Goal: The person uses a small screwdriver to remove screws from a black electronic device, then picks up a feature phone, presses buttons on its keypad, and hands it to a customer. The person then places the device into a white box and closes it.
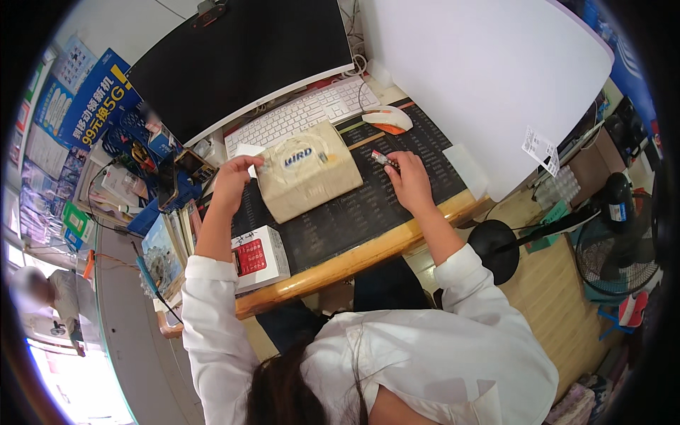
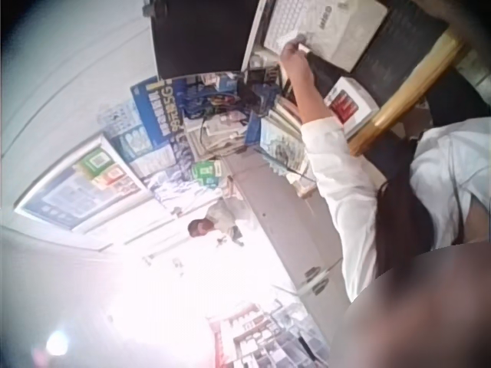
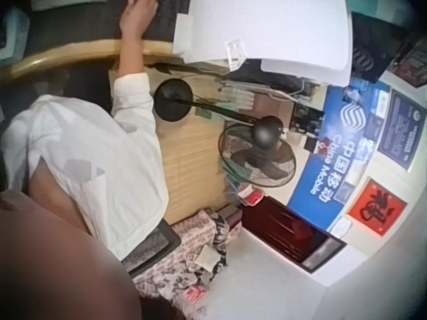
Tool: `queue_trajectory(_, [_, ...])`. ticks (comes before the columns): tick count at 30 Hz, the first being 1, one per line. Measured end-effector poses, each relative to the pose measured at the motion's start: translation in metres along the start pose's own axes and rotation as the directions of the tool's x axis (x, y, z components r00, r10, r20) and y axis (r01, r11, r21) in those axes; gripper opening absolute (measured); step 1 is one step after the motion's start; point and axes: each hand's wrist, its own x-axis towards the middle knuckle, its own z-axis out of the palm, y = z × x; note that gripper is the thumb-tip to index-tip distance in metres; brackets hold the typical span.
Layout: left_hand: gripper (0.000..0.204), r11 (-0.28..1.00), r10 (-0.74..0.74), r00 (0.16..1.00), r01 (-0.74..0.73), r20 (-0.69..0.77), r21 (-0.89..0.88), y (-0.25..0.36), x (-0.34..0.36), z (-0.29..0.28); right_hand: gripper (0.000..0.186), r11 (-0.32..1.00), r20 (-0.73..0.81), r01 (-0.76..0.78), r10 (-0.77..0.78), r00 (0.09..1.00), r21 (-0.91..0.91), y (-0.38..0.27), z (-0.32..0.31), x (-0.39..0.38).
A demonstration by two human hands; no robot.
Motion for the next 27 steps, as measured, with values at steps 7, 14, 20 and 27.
queue_trajectory(7, [0.032,0.790,0.264,0.964,-0.225,0.014,0.571,0.012,-0.072,0.017,0.023,0.997,0.007,-0.010,0.010,1.000,0.073,-0.001,-0.004,0.001])
queue_trajectory(14, [0.034,0.689,0.443,0.819,-0.051,-0.365,0.723,-0.007,-0.215,-0.001,0.026,0.945,-0.018,0.269,-0.271,0.962,0.188,-0.036,-0.010,0.033])
queue_trajectory(20, [0.040,0.832,0.310,0.737,0.095,-0.601,0.546,-0.044,-0.276,-0.001,0.034,0.883,0.131,0.427,-0.454,0.881,0.193,-0.072,0.035,0.081])
queue_trajectory(27, [0.052,0.990,0.136,0.724,-0.119,-0.676,0.072,-0.072,-0.277,0.006,0.057,0.973,0.189,0.045,-0.089,0.978,0.226,-0.068,0.062,0.069])
